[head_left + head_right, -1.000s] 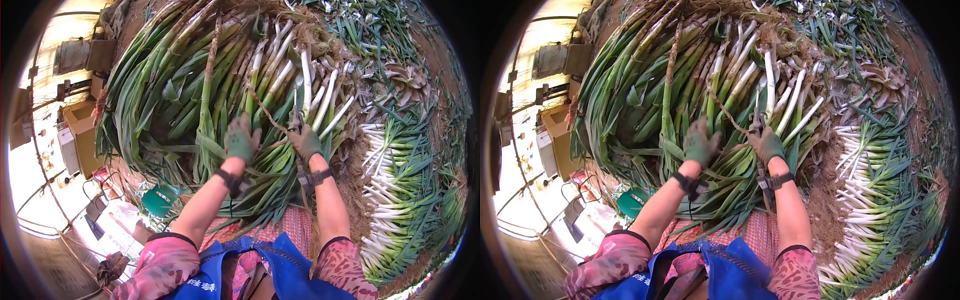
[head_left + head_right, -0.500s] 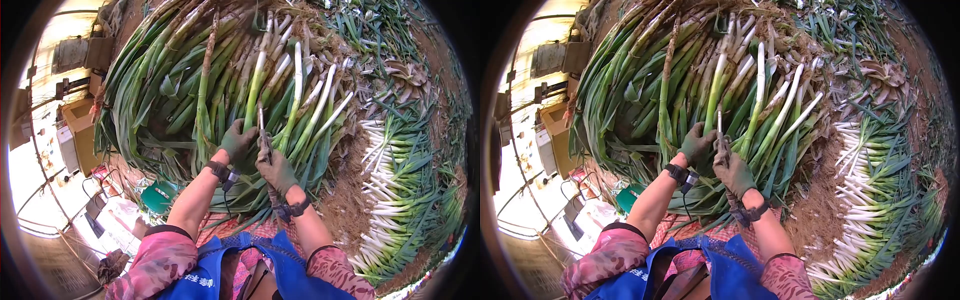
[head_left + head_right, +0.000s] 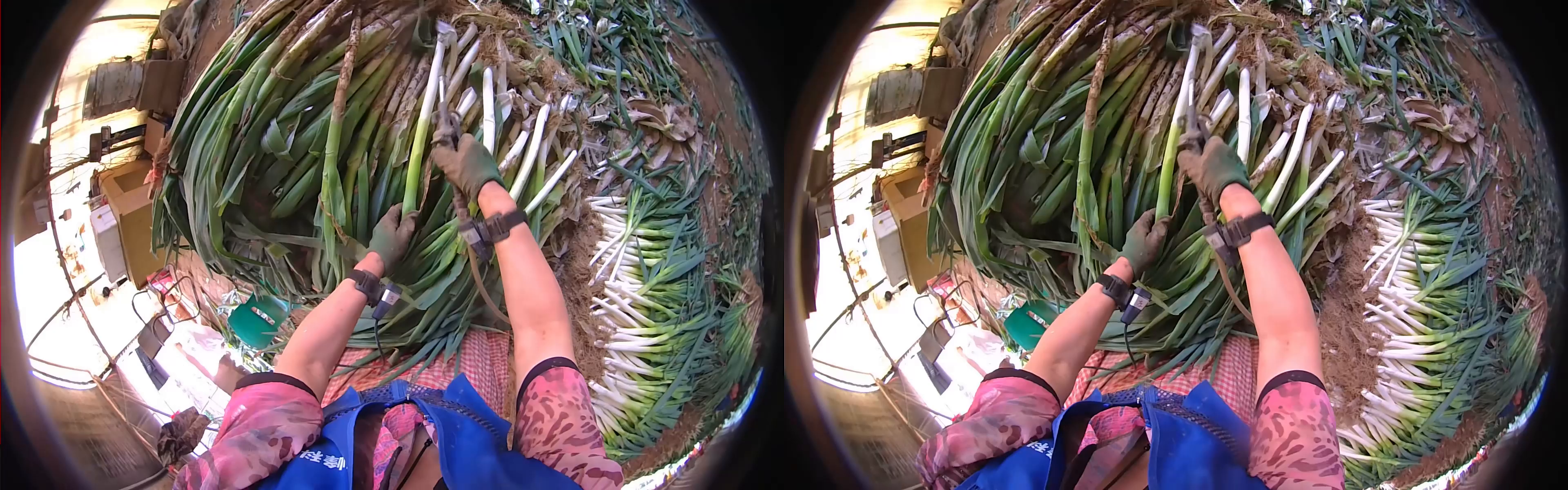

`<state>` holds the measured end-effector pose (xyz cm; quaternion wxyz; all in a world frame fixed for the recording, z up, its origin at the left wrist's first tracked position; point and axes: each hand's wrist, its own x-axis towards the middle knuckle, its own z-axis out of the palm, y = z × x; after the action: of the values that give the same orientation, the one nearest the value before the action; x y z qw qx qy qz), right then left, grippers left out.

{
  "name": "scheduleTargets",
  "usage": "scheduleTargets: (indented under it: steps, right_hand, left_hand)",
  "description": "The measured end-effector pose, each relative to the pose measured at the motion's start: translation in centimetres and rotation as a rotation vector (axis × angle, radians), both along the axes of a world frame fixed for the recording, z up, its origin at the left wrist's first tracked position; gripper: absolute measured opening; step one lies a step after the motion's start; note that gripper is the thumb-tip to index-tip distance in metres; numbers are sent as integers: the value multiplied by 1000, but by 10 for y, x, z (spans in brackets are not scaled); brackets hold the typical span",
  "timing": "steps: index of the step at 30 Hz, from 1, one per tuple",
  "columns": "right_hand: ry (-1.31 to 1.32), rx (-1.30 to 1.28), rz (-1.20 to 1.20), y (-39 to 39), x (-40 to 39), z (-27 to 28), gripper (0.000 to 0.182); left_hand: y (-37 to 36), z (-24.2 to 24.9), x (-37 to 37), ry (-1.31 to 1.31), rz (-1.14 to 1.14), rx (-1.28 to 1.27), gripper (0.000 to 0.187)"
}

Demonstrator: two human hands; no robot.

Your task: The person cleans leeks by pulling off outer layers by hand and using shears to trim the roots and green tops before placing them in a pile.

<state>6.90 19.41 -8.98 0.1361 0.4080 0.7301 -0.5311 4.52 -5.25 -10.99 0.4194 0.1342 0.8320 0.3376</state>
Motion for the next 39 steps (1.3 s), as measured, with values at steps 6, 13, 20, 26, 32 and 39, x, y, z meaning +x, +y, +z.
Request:
scheduleTargets:
  steps: [6,13,20,26,32,39]
  right_hand:
    - [-22,92,-34,-1,-6,0,63]
    - [-64,87,26,41,-43,-17,64]
    - [-24,39,42,7,-16,18,62]
    - [-56,-16,-141,-104,99,19,53]
    - [17,102,-269,-82,123,4,51]
    - [-61,257,-211,-52,184,-36,44]
  left_hand:
    - [-2,-7,8,41,-31,10,47]
    - [1,-3,6,0,-21,-36,51]
    - [1,11,-4,-125,-233,-347,62]
    - [-18,-18,12,-422,-391,-260,55]
    - [10,-25,73,-323,-426,-129,51]
    - [63,-18,162,-265,-429,-365,65]
